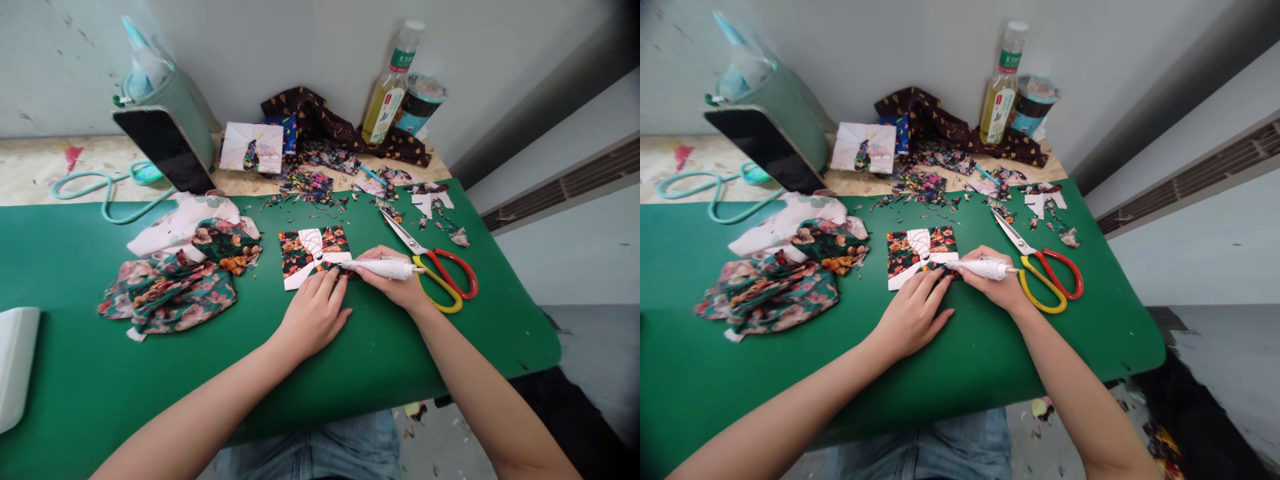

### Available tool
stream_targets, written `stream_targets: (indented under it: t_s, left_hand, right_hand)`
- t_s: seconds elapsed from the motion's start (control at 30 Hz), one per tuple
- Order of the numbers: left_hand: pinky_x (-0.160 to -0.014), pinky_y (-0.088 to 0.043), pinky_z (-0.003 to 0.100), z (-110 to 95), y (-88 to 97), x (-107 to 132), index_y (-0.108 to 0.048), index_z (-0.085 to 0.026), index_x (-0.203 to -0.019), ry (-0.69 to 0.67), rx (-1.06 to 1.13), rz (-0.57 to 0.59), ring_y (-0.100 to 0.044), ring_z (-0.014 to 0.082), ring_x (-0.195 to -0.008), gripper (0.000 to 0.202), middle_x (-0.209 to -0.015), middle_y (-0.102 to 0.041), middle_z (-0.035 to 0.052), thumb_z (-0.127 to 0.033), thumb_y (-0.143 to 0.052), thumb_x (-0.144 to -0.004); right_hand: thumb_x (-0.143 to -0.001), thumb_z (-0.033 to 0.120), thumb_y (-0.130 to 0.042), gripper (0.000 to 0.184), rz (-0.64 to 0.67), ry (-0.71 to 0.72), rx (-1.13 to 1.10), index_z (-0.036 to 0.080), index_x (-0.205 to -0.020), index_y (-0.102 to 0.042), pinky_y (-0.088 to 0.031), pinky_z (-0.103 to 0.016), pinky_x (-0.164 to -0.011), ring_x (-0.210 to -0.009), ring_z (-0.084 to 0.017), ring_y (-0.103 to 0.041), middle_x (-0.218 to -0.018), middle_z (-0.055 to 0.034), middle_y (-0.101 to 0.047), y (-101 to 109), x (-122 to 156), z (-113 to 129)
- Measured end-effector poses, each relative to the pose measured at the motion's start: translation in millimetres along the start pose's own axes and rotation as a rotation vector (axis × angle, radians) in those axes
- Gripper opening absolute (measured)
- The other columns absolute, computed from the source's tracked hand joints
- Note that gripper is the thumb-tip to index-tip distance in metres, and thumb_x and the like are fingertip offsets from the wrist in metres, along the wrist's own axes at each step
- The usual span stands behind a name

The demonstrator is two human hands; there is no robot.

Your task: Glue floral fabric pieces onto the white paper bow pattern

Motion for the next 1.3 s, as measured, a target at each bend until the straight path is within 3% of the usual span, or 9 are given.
stream_targets:
  t_s: [0.6,1.3]
  left_hand:
    - [-0.099,-0.048,0.048,-2,2.9,0,-0.053,-0.002,-0.131,-0.019,-0.043,-0.025,-0.056,0.0355,-0.118,0.051,-0.133,-0.057,0.0238,-0.038,-0.049,-0.094]
    - [-0.099,-0.047,0.047,-2,3.6,-1,-0.053,-0.001,-0.131,-0.013,-0.042,-0.024,-0.055,0.0360,-0.118,0.052,-0.133,-0.056,0.0240,-0.037,-0.051,-0.093]
  right_hand:
    - [-0.076,0.039,-0.077,0.021,-0.021,-0.009,0.004,0.022,-0.083,-0.067,-0.055,-0.036,-0.078,-0.083,-0.022,-0.069,-0.088,-0.0055,-0.073,5,0,-7]
    - [-0.076,0.029,-0.075,0.013,0.007,0.030,0.057,0.021,-0.079,-0.065,-0.054,-0.032,-0.074,-0.080,-0.020,-0.069,-0.087,-0.0060,-0.074,0,-1,5]
Point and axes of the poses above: each hand's wrist, its own x-axis away from the middle knuckle, its own y-axis out of the back of the hand, z = x × y, the point moved 8 cm from there along -x, towards the middle knuckle
